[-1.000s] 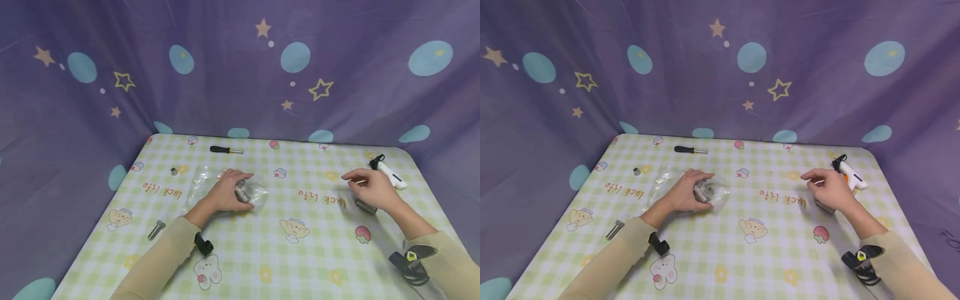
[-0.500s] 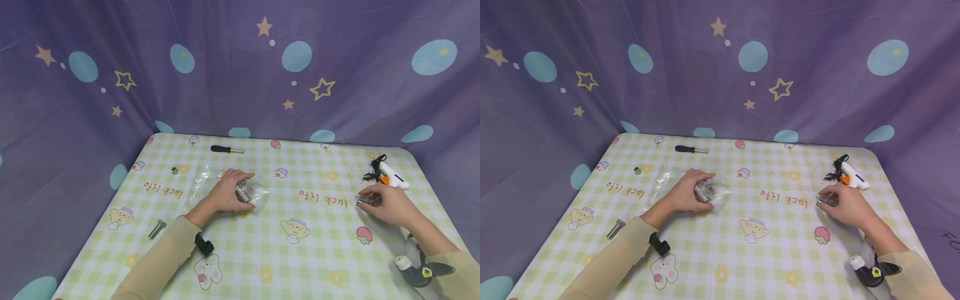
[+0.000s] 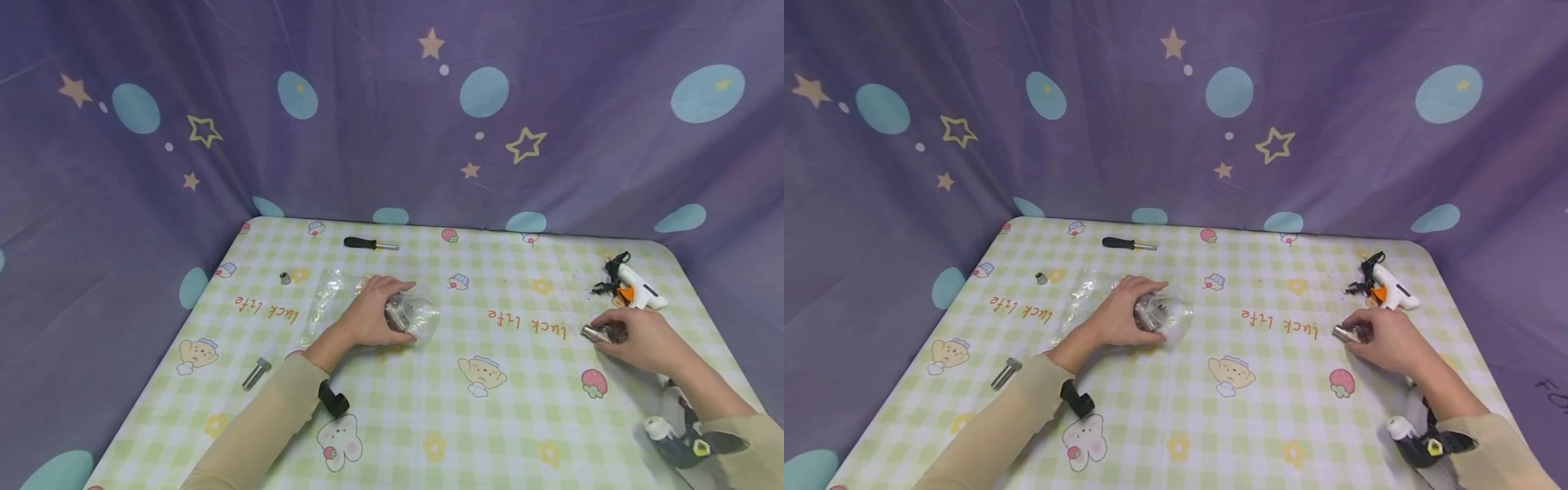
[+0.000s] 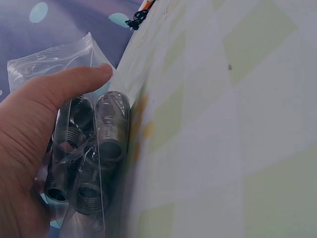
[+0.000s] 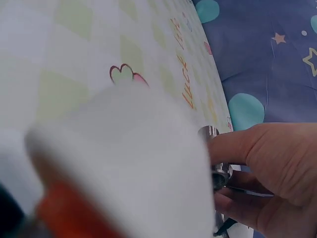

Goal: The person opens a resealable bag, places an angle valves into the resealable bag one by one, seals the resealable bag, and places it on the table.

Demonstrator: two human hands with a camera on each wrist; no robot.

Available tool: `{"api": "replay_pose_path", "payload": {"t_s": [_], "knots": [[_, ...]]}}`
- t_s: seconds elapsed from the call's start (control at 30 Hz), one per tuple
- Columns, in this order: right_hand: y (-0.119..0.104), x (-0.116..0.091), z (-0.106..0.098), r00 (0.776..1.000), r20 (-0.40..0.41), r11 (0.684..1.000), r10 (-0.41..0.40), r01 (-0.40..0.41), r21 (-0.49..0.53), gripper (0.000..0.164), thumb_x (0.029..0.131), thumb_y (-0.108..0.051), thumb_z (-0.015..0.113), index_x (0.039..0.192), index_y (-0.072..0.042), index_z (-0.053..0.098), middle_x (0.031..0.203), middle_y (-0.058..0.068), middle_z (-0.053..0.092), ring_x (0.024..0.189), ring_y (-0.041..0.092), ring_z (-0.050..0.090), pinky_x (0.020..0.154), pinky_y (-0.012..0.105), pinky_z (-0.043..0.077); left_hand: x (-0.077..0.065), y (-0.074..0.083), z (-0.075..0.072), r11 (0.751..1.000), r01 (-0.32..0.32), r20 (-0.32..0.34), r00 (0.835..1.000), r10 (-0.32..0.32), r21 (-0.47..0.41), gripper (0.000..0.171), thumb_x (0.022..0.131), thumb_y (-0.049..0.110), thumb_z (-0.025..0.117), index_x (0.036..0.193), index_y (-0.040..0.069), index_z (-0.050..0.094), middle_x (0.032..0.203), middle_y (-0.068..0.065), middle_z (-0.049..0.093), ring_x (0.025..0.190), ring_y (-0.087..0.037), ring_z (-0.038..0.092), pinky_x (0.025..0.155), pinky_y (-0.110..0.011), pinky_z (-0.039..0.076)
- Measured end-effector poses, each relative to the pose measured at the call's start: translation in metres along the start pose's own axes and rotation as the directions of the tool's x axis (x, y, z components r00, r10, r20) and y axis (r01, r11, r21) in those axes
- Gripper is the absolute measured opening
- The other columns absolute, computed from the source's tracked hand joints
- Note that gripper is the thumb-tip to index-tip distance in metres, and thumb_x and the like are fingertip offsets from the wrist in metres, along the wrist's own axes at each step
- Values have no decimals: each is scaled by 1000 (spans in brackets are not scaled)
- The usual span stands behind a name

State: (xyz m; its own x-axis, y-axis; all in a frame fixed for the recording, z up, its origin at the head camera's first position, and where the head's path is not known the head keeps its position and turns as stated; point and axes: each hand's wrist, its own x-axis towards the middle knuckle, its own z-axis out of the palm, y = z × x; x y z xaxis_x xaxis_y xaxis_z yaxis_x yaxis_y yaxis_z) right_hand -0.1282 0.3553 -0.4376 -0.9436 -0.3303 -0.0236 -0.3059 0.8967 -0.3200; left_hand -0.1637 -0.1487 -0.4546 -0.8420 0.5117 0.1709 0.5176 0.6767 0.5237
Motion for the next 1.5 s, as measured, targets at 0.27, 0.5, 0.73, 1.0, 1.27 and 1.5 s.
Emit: {"api": "replay_pose_path", "payload": {"t_s": [0.27, 0.5, 0.73, 1.0, 1.27, 1.5], "knots": [[-11, 14, -6, 999, -20, 999, -32, 32, 8, 28, 81, -22, 91, 105, -12, 80, 77, -9, 66, 65, 1, 52, 58, 24, 42, 2, 0, 1, 1000, 3, 19, 1000, -3, 22, 104, 65, 54, 98, 152, 15, 59, 140, -5, 66, 133, -29, 55, 122, -61, 38], [-40, 39, -18, 998, -8, 998, -59, 59, 38, 26, 85, -24, 89, 105, -11, 79, 87, -3, 78, 75, 9, 71, 65, 30, 56, 3, 2, 1, 1000, -6, 17, 1000, 5, 10, 106, 63, 53, 99, 152, 14, 58, 139, -8, 66, 132, -29, 55, 118, -57, 44], [-82, 66, -22, 995, 13, 991, -97, 96, 99, 22, 87, -23, 86, 105, -14, 76, 91, -1, 79, 80, 10, 74, 71, 35, 62, 4, 2, 2, 1000, -8, 2, 1000, 8, 28, 111, 60, 60, 99, 152, 15, 59, 140, -5, 66, 133, -28, 56, 117, -53, 47], [-135, 99, -3, 979, -17, 952, -202, 200, 231, 19, 87, -21, 85, 99, -18, 71, 88, -4, 78, 77, 5, 75, 70, 30, 63, 5, 0, 0, 997, 13, -22, 1000, -11, 79, 116, 57, 67, 97, 152, 15, 59, 142, -6, 67, 133, -29, 57, 119, -54, 45], [-183, 118, 18, 961, -65, 895, -269, 274, 351, 18, 85, -20, 85, 96, -17, 71, 87, -4, 77, 74, 3, 73, 71, 24, 62, 6, 0, -1, 995, 17, -23, 1000, -15, 98, 117, 58, 67, 97, 154, 14, 57, 141, -5, 68, 134, -29, 57, 117, -54, 46], [-206, 128, 37, 947, -91, 862, -309, 319, 395, 15, 85, -21, 85, 93, -18, 73, 88, -4, 78, 73, 3, 72, 69, 23, 62, 7, 2, 1, 997, 18, -27, 1000, -16, 71, 115, 59, 65, 97, 154, 14, 58, 140, -5, 68, 132, -29, 58, 116, -54, 48]]}}
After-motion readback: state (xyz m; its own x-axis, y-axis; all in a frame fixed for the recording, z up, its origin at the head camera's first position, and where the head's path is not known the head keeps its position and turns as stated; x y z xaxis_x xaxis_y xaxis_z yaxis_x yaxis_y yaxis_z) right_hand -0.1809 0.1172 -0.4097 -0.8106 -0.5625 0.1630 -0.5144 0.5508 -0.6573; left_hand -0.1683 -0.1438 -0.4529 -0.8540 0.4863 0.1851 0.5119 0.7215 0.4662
